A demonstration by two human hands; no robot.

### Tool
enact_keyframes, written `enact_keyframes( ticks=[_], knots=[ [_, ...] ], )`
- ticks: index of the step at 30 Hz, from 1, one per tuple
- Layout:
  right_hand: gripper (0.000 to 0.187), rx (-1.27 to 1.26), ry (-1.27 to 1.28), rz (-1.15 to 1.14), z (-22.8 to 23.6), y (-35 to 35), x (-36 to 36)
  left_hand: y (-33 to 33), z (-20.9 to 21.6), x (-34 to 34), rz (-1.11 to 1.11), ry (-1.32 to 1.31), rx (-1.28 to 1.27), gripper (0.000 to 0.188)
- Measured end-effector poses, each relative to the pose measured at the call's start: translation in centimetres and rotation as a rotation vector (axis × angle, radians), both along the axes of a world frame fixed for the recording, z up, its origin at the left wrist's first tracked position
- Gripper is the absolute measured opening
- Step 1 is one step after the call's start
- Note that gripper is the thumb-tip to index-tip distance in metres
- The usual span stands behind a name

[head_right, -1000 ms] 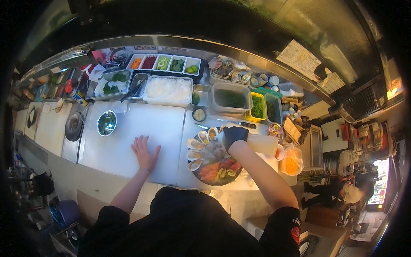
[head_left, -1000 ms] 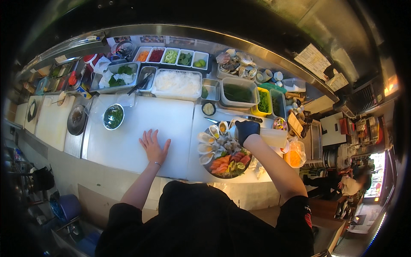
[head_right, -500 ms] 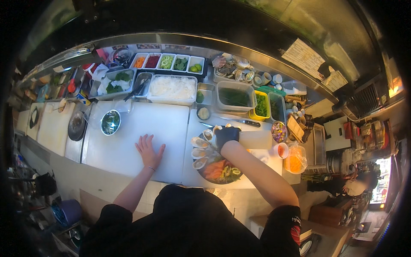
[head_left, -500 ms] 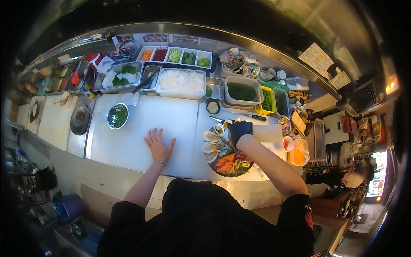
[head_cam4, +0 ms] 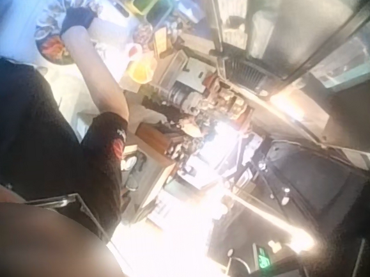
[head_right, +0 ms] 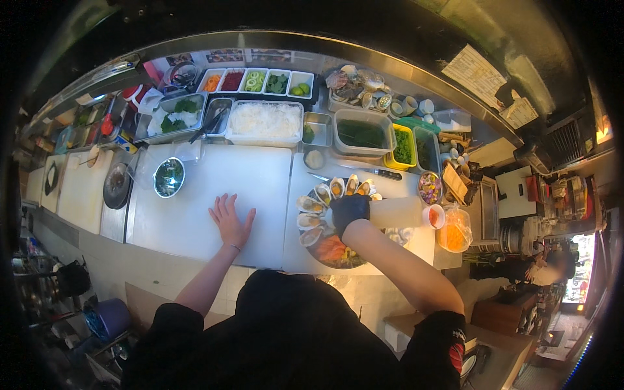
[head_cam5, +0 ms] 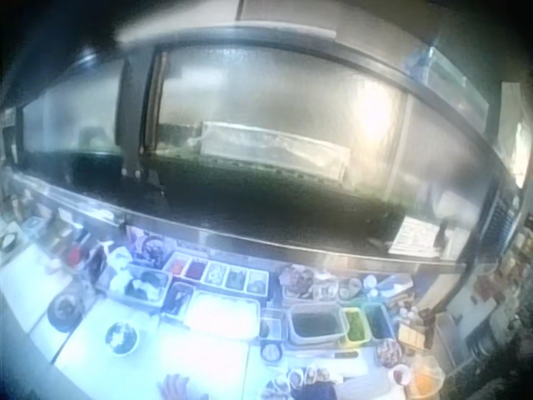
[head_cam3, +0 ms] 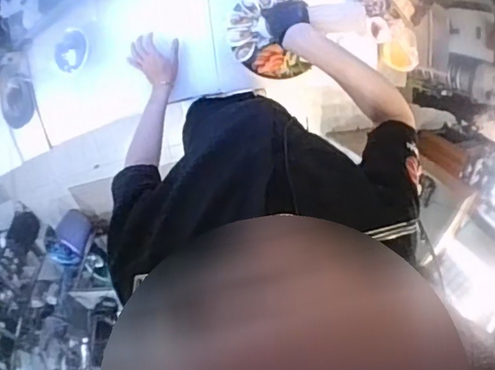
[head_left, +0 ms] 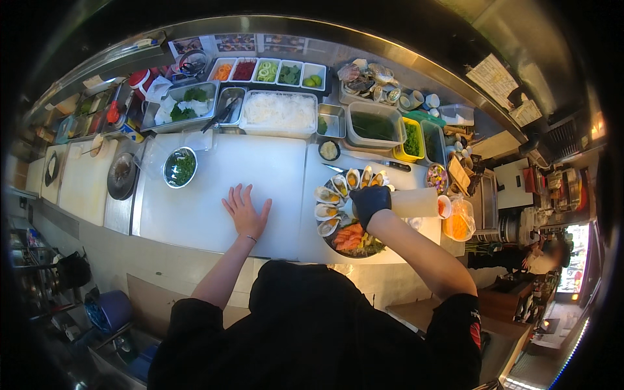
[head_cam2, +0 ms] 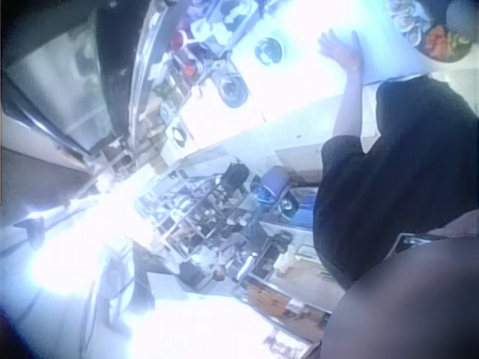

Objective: The person assembles a sushi platter by placing sliced salmon, tuna, and other sashimi pieces onto a bed of ice in a round platter. They add roe to oysters using a spoon, then drizzle sauce over the seafood. Finally, they garnish the platter with green leaves.

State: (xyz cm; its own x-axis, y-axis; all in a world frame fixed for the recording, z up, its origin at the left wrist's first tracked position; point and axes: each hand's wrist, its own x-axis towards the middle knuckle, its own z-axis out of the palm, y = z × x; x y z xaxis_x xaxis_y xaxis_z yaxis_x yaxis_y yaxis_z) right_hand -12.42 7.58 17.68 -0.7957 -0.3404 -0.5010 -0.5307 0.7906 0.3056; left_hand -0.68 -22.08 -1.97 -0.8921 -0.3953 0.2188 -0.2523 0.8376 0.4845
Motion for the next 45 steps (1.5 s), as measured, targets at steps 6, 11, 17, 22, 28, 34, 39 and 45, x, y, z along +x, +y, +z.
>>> enact_keyframes(
  ticks=[6,11,17,22,28,34,39,45],
  knots=[
    [0.024,-0.050,0.126,0.003,1.8,1.3,0.9,-0.2,-0.3,0.0,-0.001,0.002,0.000,0.076],
    [0.027,-0.036,0.148,0.000,-0.8,-0.4,-2.4,-0.1,0.0,0.0,0.004,-0.027,-0.008,0.075],
    [0.036,-0.109,0.082,-0.026,1.4,1.8,0.3,-0.2,-0.1,0.2,0.001,0.040,-0.019,0.072],
    [0.030,-0.097,0.122,-0.004,1.0,1.2,3.1,-0.1,-0.2,-0.1,0.008,0.006,-0.005,0.074],
    [0.021,-0.050,0.074,-0.038,-0.6,0.8,2.7,-0.1,-0.2,-0.2,-0.005,0.032,-0.009,0.074],
    [0.032,-0.068,0.025,-0.074,0.1,1.1,6.0,-0.3,-0.6,-0.1,-0.013,0.054,0.011,0.073],
    [0.036,-0.085,0.005,-0.088,-0.3,0.8,5.9,-0.4,-0.5,-0.2,-0.022,0.052,0.010,0.073],
    [0.050,-0.069,0.007,-0.206,-1.0,3.3,8.8,-0.5,-0.7,-0.1,-0.029,0.052,0.010,0.074]
  ],
)
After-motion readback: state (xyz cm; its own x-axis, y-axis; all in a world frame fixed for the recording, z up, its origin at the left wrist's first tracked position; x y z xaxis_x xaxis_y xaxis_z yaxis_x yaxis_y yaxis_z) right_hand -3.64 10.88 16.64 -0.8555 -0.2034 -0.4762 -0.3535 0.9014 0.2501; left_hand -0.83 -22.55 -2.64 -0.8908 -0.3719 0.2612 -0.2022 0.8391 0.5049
